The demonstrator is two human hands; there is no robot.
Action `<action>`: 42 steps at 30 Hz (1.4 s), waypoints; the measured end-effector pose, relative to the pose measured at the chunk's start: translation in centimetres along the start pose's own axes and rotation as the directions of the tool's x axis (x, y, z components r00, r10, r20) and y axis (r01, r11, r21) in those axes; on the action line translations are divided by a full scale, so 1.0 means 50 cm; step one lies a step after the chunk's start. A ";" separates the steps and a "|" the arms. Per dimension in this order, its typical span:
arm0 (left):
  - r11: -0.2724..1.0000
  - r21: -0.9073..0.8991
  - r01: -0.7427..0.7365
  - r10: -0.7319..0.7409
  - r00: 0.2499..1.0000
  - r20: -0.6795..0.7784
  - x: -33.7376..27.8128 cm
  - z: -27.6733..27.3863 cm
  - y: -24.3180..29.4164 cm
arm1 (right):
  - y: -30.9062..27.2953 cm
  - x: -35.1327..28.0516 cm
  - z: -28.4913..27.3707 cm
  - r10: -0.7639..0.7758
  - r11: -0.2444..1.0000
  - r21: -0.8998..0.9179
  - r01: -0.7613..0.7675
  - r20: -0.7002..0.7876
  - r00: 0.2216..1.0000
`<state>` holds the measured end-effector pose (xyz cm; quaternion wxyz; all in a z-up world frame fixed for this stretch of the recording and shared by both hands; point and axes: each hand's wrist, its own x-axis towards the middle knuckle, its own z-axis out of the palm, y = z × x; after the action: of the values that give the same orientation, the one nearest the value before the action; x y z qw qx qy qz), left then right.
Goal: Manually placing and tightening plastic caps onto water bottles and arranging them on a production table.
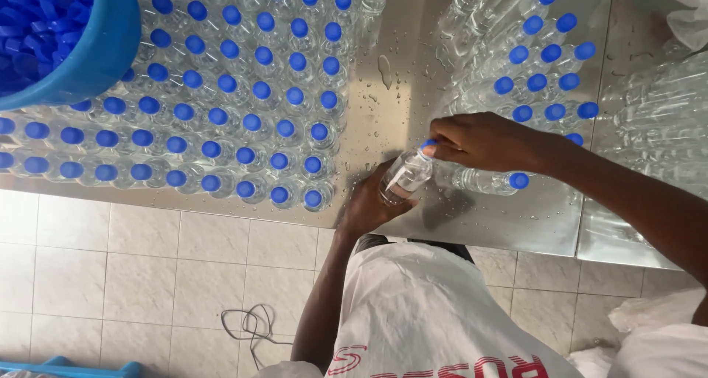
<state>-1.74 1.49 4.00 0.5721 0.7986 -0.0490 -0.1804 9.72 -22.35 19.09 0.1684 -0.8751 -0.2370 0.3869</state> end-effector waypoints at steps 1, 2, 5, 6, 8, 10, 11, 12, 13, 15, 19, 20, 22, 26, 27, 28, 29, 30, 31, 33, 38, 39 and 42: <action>0.996 0.084 -0.023 0.021 1.000 0.017 -0.001 0.001 0.002 | 0.018 0.009 0.020 0.033 0.992 -0.119 -0.037 -0.034 0.999; 0.996 0.086 -0.025 0.024 0.999 0.022 0.001 0.000 0.008 | 0.047 0.024 0.043 0.037 0.992 -0.116 -0.041 -0.037 0.999; 0.975 0.209 -0.069 0.065 0.998 0.027 -0.003 -0.005 0.026 | 0.090 0.038 0.089 0.216 0.976 0.002 -0.216 -0.066 0.974; 0.978 0.169 -0.118 0.109 0.992 0.066 -0.007 -0.011 0.032 | 0.076 0.023 0.085 0.221 0.975 0.012 -0.221 -0.060 0.973; 0.977 0.128 -0.168 0.156 0.983 0.098 -0.005 -0.020 0.026 | 0.058 -0.005 0.081 0.224 0.975 0.018 -0.223 -0.056 0.973; 0.960 -0.182 -0.213 0.256 0.929 0.268 0.000 -0.019 0.000 | 0.053 -0.039 0.092 -0.356 0.905 -0.334 0.262 -0.260 0.898; 0.961 -0.184 -0.207 0.251 0.931 0.266 -0.003 -0.036 0.020 | 0.057 -0.044 0.101 -0.357 0.905 -0.332 0.266 -0.254 0.899; 0.932 -0.314 -0.182 0.310 0.848 0.430 -0.005 -0.054 0.039 | 0.061 -0.049 0.109 -0.570 0.768 -0.523 0.370 -0.294 0.767; 0.892 -0.430 -0.136 0.385 0.727 0.568 -0.002 -0.074 0.059 | 0.066 -0.053 0.115 -0.753 0.587 -0.699 0.409 -0.286 0.592; 0.855 -0.512 -0.079 0.457 0.582 0.672 0.010 -0.033 -0.014 | 0.070 -0.048 0.134 -0.825 0.510 -0.729 0.457 -0.265 0.499; 0.735 -0.617 0.280 0.527 0.336 0.780 0.026 -0.010 -0.067 | 0.083 -0.017 0.195 -0.923 0.378 -0.769 0.516 -0.267 0.278; 0.736 -0.615 0.283 0.525 0.335 0.783 0.022 -0.022 -0.057 | 0.105 -0.004 0.210 -0.922 0.381 -0.768 0.515 -0.271 0.278; 0.727 -0.644 0.240 0.486 0.482 0.729 0.017 -0.047 -0.036 | 0.152 0.027 0.234 -0.674 0.738 -0.533 0.414 -0.549 0.494; 0.982 0.128 0.136 -0.181 0.858 0.480 -0.028 -0.076 0.165 | 0.225 0.111 0.235 -0.057 0.993 0.082 0.088 -0.324 0.944; 0.911 0.403 0.085 -0.228 0.918 0.323 -0.026 -0.044 0.139 | 0.323 0.157 0.290 -0.131 0.991 -0.043 0.125 -0.195 0.972; 0.758 0.648 0.070 -0.222 0.962 0.156 -0.025 -0.012 0.113 | 0.412 0.209 0.334 -0.189 0.971 -0.161 0.178 -0.057 0.980; 0.756 0.651 0.068 -0.216 0.965 0.149 -0.026 0.002 0.114 | 0.393 0.216 0.281 -0.194 0.969 -0.168 0.181 -0.063 0.979; 0.619 0.785 0.009 -0.107 0.991 0.074 -0.025 0.017 0.115 | 0.374 0.221 0.227 -0.075 0.874 0.463 -0.146 0.427 0.901; 0.452 0.892 -0.029 0.009 1.000 0.028 -0.031 0.032 0.117 | 0.353 0.219 0.183 -0.306 0.391 0.657 -0.645 0.754 0.582; 0.482 0.876 -0.015 0.047 0.999 -0.009 0.004 0.035 0.073 | 0.236 0.198 0.136 0.076 0.618 0.590 -0.520 0.614 0.786; 0.788 0.613 0.048 0.106 0.971 -0.213 0.074 0.010 0.062 | 0.060 0.176 -0.013 0.185 0.871 0.447 -0.202 0.082 0.979; 0.855 0.518 0.037 0.099 0.967 -0.233 0.086 -0.002 0.068 | 0.057 0.187 -0.029 0.073 0.923 0.383 -0.044 -0.061 0.995; 0.935 0.356 0.013 0.080 0.966 -0.244 0.087 0.011 0.032 | 0.069 0.267 -0.047 -0.088 0.994 0.035 0.100 -0.262 0.961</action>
<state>2.30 -0.77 4.31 0.4235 0.9040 -0.0205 -0.0547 20.34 -18.22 10.98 0.2372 -0.9018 -0.2448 0.2657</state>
